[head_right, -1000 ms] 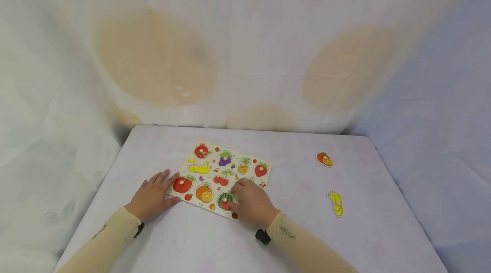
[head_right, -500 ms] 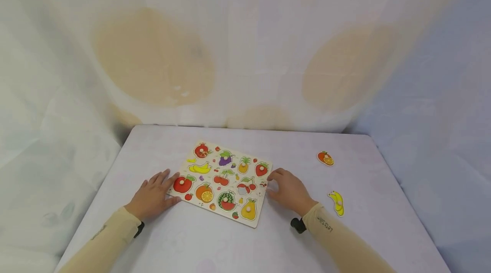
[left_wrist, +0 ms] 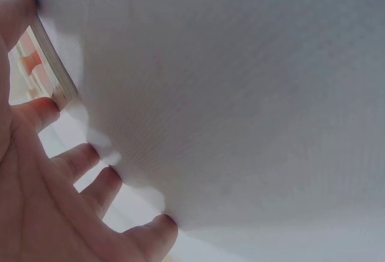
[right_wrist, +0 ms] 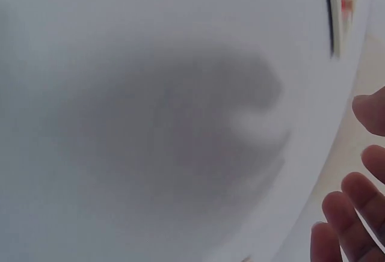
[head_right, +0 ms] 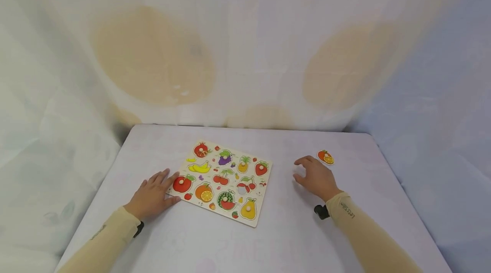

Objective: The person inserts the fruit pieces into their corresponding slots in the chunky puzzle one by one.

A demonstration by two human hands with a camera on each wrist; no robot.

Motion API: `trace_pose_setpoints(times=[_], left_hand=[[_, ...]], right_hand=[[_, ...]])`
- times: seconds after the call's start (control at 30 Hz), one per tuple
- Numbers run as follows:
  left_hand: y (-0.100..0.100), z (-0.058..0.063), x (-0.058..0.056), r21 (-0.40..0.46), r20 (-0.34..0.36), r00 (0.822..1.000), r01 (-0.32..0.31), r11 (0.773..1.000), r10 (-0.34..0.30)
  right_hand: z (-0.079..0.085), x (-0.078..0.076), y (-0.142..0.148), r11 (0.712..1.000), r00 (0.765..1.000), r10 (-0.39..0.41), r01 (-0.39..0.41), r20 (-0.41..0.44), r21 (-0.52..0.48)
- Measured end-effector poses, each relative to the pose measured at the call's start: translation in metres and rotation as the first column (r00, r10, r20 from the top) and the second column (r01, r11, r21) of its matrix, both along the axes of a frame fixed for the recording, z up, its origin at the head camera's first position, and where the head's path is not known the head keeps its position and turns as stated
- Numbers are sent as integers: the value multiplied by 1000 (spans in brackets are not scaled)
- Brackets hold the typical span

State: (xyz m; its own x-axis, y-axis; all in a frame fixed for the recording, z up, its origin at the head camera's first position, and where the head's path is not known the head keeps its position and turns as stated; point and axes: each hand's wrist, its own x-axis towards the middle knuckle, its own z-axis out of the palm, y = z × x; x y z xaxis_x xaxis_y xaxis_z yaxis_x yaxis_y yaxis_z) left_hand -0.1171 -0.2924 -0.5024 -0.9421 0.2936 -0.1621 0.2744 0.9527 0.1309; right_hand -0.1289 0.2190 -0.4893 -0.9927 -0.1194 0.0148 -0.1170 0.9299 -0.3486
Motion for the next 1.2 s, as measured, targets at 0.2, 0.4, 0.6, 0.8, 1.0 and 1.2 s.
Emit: trace_pose_setpoints(times=[0.2,0.4,0.6,0.8,1.0,1.2], left_hand=[[-3,-2,1,-5,-4,1000,-2,1000,2],[-3,0,3,4,-17,1000,-4,1000,4],[-4,-2,2,2,-21,1000,-4,1000,4],[-1,0,3,7,-19,1000,-3,1000,3],[2,3,2,5,-20,1000,3,1000,-3],[2,6,3,-1,-18,1000,0,1000,0]], right_hand=[[-6,-13,36,998,998,-59,59,-2,-36],[-13,-24,60,991,992,-123,123,16,-44],[-25,-35,73,974,974,-225,225,36,-1],[-30,-39,79,965,960,-263,263,94,17],[-33,-43,83,964,955,-262,265,136,-3],[-38,-48,89,964,956,-262,265,135,-8]])
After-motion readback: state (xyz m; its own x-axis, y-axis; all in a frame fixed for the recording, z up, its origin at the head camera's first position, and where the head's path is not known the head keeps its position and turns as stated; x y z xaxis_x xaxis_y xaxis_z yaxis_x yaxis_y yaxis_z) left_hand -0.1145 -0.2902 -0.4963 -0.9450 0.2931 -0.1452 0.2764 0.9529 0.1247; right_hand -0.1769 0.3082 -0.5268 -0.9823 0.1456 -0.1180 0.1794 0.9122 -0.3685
